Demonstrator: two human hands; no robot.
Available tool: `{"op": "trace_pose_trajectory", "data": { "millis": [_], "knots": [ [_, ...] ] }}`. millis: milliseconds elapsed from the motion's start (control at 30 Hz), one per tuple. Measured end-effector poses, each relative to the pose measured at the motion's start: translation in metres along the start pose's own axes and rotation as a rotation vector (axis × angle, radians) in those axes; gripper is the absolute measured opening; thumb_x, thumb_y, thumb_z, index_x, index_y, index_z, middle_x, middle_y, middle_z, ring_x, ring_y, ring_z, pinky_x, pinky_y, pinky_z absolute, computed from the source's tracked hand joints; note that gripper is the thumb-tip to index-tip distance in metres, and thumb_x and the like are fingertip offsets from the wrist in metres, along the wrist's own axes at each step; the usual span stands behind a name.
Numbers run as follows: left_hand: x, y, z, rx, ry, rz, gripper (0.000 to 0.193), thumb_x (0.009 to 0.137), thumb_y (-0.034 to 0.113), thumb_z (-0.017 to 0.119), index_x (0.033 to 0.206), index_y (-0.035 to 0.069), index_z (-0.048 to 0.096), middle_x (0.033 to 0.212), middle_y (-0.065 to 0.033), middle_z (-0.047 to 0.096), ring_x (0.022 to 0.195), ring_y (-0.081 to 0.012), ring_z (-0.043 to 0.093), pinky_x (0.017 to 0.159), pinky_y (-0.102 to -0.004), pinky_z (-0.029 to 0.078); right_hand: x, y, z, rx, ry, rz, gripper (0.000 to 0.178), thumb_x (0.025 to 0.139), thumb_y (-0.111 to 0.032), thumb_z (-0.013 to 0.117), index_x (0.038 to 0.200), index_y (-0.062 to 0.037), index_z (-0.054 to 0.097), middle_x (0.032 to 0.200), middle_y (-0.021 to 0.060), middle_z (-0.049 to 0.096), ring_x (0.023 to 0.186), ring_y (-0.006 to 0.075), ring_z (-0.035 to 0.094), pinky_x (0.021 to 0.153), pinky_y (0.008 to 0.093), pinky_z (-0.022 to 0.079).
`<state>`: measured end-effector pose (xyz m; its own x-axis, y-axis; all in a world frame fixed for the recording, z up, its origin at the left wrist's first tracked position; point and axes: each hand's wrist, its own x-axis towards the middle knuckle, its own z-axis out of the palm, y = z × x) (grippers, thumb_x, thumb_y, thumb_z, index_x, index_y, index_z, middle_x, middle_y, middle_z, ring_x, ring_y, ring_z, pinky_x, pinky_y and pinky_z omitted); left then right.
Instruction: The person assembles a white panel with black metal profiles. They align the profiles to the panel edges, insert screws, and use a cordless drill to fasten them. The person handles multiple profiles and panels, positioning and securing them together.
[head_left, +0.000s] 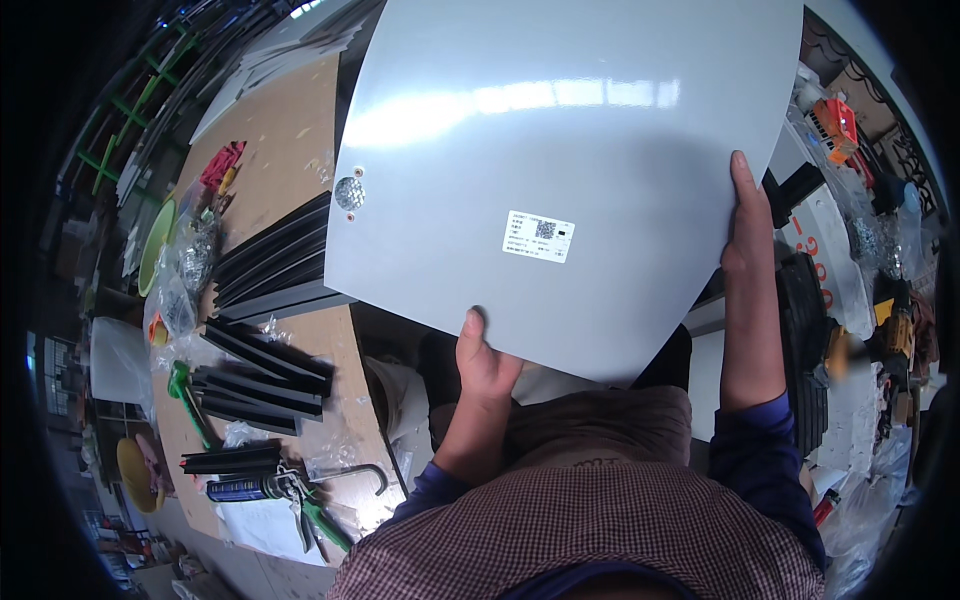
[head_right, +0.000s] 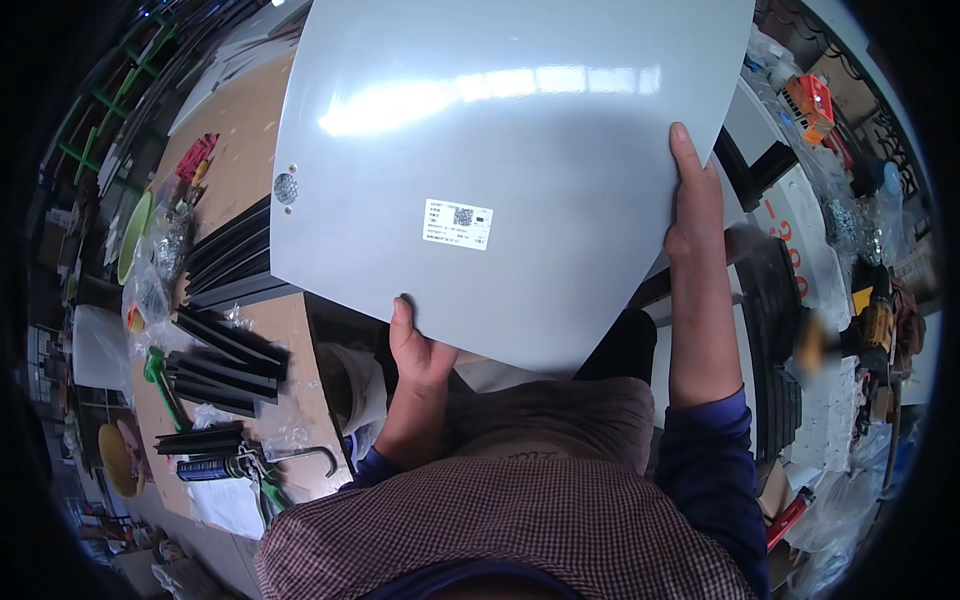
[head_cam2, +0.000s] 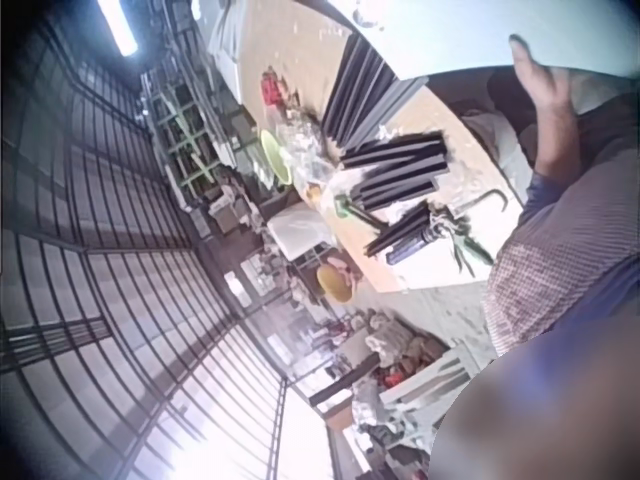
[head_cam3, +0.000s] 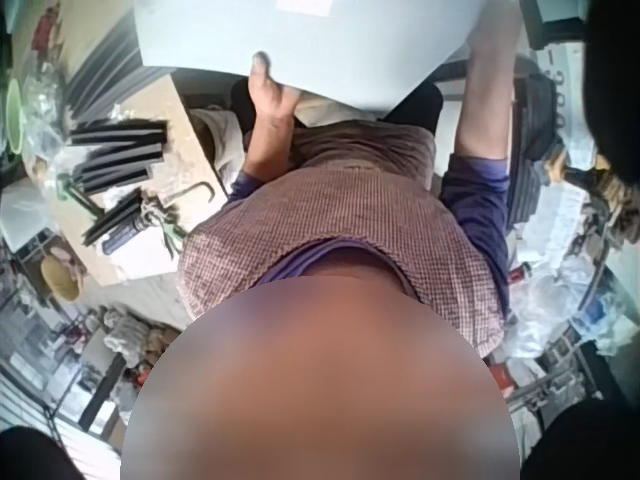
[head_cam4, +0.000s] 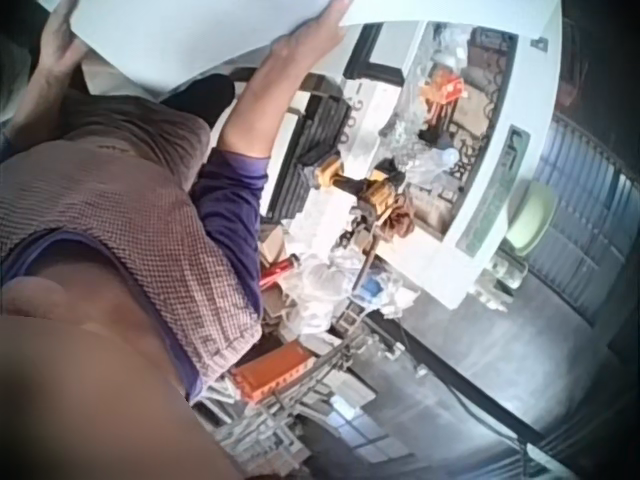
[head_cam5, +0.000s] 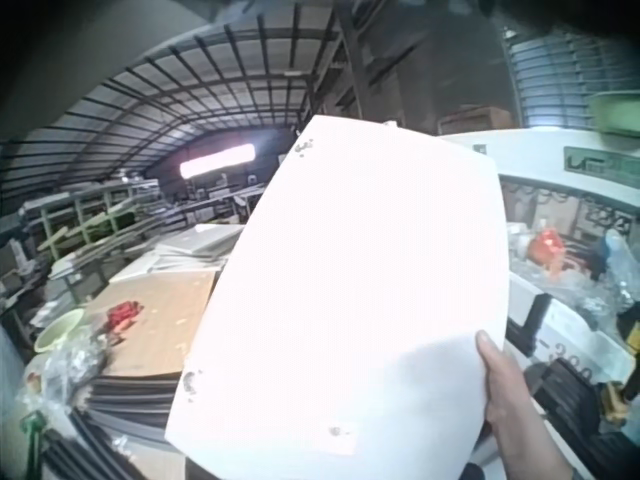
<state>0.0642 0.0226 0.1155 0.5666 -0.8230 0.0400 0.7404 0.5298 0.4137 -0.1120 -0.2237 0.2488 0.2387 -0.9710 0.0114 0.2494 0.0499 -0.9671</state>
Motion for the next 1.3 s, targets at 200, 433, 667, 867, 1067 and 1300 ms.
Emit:
{"op": "trace_pose_trajectory", "data": {
  "millis": [200,433,667,867,1067,1300],
  "knots": [
    [-0.002,0.0,-0.004,0.001,0.032,-0.019,0.066,0.093,0.035,0.062,0.143,0.001,0.037,0.141,-0.0127,0.047,0.13,-0.0298,0.045,0.11,-0.0452,0.035,0.001,0.005,-0.007,0.044,0.001,-0.036,0.068,0.092,-0.044,0.061,0.137,0.0035,0.044,0.124,0.018,0.058,0.113,0.0253,0.056,0.098,0.0373,0.044],
    [0.004,-0.004,-0.026,-0.041,-0.069,-0.037,0.062,0.093,0.038,0.061,0.142,0.005,0.042,0.142,-0.011,0.049,0.13,-0.0306,0.046,0.111,-0.0472,0.033,-0.008,0.014,-0.017,0.107,-0.009,-0.037,0.067,0.092,-0.04,0.062,0.138,0.0045,0.041,0.125,0.0183,0.057,0.113,0.0255,0.057,0.098,0.0379,0.044],
    [0.006,-0.01,-0.073,0.007,-0.005,-0.093,0.066,0.092,0.046,0.059,0.142,0.006,0.043,0.141,-0.0125,0.05,0.128,-0.0329,0.047,0.11,-0.0478,0.035,-0.003,0.004,-0.049,0.321,-0.036,-0.04,0.057,0.093,-0.035,0.06,0.134,0.0022,0.046,0.123,0.0139,0.059,0.111,0.0254,0.058,0.095,0.0402,0.047],
    [0.003,-0.018,-0.102,0.014,0.071,-0.156,0.065,0.095,0.049,0.052,0.142,0.006,0.042,0.14,-0.0135,0.05,0.127,-0.0343,0.049,0.108,-0.0493,0.038,0.017,-0.049,-0.09,0.425,-0.041,-0.046,0.047,0.094,-0.028,0.06,0.13,0.0003,0.051,0.121,0.0129,0.061,0.109,0.0261,0.06,0.095,0.0397,0.048],
    [0.014,-0.033,-0.108,-0.036,0.252,-0.265,0.064,0.097,0.046,0.051,0.142,0.001,0.039,0.139,-0.0177,0.049,0.126,-0.0349,0.049,0.105,-0.0471,0.04,-0.026,-0.037,-0.083,0.278,0.023,-0.193,0.047,0.093,-0.022,0.062,0.131,0.0021,0.049,0.123,0.0141,0.059,0.111,0.0261,0.059,0.096,0.0393,0.048],
    [0.07,-0.038,-0.095,1.561,0.345,0.297,0.072,0.098,0.029,0.05,0.146,-0.013,0.017,0.149,-0.0313,0.028,0.14,-0.0412,0.027,0.117,-0.0407,0.02,-0.063,-0.002,-0.071,0.189,0.126,-0.231,0.049,0.088,-0.018,0.063,0.131,0.001,0.05,0.12,0.0106,0.06,0.11,0.0219,0.058,0.098,0.036,0.044]
  ]
}}
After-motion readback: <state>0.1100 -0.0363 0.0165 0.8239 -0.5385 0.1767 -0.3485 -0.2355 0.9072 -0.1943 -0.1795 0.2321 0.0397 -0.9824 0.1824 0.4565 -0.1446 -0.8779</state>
